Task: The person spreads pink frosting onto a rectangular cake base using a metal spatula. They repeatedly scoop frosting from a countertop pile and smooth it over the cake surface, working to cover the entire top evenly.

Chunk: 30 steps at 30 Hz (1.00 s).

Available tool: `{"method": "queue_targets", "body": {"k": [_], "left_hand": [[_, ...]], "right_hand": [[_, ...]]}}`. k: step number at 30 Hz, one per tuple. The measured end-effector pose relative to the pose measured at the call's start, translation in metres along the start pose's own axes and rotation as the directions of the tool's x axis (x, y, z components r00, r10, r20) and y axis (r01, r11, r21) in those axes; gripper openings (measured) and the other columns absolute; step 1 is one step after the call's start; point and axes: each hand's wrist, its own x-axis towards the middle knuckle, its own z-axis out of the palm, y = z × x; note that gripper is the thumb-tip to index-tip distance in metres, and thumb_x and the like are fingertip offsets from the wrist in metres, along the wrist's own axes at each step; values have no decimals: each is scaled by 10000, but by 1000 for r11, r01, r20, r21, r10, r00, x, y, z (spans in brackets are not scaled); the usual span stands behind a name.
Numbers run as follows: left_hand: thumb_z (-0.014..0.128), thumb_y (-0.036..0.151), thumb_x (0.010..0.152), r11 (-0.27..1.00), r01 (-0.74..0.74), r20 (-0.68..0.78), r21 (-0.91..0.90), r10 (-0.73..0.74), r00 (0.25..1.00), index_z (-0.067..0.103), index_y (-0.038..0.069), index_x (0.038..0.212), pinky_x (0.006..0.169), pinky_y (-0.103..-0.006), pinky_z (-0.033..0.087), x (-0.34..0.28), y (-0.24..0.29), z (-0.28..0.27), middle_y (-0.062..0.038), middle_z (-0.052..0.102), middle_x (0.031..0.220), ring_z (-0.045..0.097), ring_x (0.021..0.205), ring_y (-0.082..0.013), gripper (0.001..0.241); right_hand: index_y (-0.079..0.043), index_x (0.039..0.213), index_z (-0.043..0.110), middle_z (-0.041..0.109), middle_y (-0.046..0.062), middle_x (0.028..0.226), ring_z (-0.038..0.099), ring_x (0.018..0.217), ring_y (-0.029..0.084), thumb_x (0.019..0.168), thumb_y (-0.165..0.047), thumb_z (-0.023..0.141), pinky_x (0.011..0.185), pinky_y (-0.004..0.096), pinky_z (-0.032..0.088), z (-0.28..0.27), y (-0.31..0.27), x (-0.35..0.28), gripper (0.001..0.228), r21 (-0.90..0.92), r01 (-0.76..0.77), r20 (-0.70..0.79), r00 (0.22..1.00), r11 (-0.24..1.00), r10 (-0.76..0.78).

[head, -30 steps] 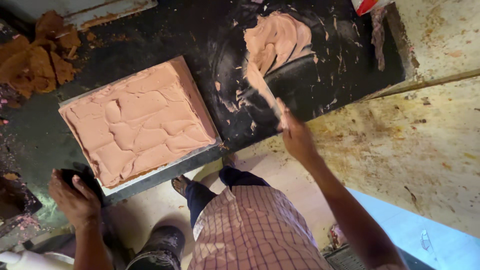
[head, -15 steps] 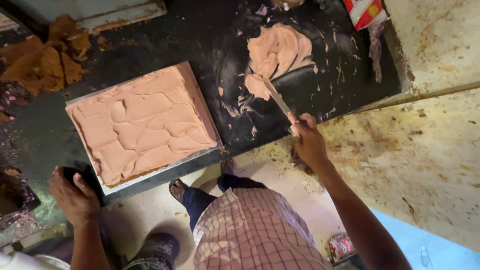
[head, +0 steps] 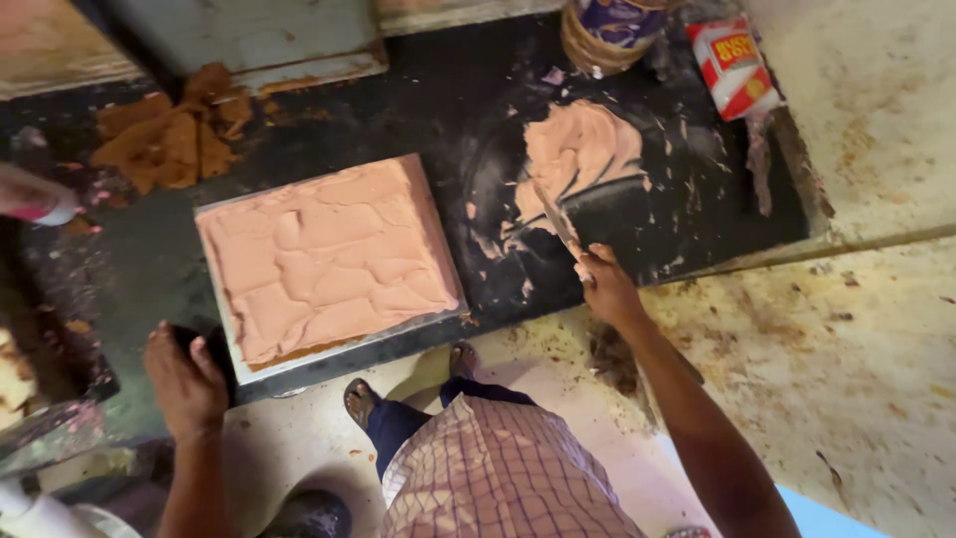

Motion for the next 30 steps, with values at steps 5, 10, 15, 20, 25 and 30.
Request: {"method": "queue_targets", "body": {"k": [5,10,15,20,25,30], "left_hand": [[511,231,1153,999,40,-2,-22,-40,999,440,-108,1524,1186,-571,381,2,-2,1,-368,517,1458,486,1359,-543,508],[523,247,1122,989,70,-36,-131,-75,997,466,-103,1465,1171,-547,392,4,0,0,-372,527,1422,497,1330,-532,494],[554,250,1076,986,119,-40,-119,-124,992,491,-93,1449,1161,-526,391,9,3,-2,-364,537,1404,498,1344,-513,510],[557,243,1064,975,143,-53,-170,-154,987,498,-79,1442,1154,-501,399,8,6,-8,-347,543,1403,501,1347,-487,500],[532,233,1066,957,153,-58,-246,-173,983,495,-71,1442,1159,-485,396,8,7,-12,-316,548,1417,495,1365,-467,484],[493,242,1066,941,160,13,-298,-163,987,481,-92,1438,1158,-485,380,7,2,-15,-300,543,1423,473,1372,-466,500]], "right_hand": [[-83,1404,598,594,45,1097,557,897,151,993,-147,558,753,296,477,-38,6,-2,418,292,-259,461,881,921,102],[-69,1431,653,493,79,922,463,739,128,1064,-230,567,625,274,400,-84,-68,15,410,350,-626,720,656,697,227],[-33,1322,668,551,107,1472,596,1029,249,987,-168,585,855,377,506,-68,-211,89,370,274,184,553,773,944,-311],[-137,1241,688,616,76,1335,612,1216,292,813,-80,618,976,457,504,-27,-378,140,437,-98,484,645,696,869,-315],[-128,1006,790,637,89,1253,672,1005,299,880,-167,645,792,447,527,31,-499,165,196,-390,772,736,588,501,-334],[-111,1070,799,660,94,1214,686,993,319,912,-227,653,740,470,513,98,-556,176,244,-514,824,810,558,240,-180]]}}
